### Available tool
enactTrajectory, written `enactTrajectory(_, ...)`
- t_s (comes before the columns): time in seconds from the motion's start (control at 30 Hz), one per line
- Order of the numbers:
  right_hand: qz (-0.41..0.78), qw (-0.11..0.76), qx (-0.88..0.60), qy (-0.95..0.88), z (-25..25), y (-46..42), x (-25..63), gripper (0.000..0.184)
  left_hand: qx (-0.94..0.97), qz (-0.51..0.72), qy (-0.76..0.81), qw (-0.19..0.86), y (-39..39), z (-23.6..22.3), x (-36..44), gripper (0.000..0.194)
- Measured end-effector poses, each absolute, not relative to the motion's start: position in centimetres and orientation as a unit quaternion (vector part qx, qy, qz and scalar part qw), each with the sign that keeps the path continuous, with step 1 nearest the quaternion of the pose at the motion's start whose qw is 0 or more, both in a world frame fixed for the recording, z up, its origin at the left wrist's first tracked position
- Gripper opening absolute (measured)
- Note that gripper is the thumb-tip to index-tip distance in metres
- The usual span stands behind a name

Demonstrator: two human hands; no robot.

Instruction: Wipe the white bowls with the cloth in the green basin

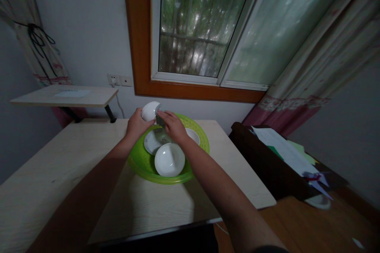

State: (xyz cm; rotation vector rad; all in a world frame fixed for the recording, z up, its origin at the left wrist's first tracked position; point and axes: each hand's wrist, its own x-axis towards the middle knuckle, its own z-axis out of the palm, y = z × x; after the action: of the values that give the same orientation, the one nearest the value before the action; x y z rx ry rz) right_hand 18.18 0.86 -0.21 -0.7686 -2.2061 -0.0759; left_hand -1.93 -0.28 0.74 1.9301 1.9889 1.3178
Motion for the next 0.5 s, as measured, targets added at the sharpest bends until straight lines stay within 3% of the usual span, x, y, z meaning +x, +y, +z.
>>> enactTrajectory(0.27, 0.038, 0.441, -0.343, -0.828, -0.8, 2.0, 19.0, 0.06, 0.67, 0.399, 0.625, 0.041, -1.0, 1.0, -1.5, 0.064)
enactTrajectory(0.5, 0.011, 0.354, -0.252, -0.9, 0.0, 0.2, 17.7, 0.067, 0.735, 0.369, 0.569, 0.021, -0.9, 0.4, -1.5, 0.052)
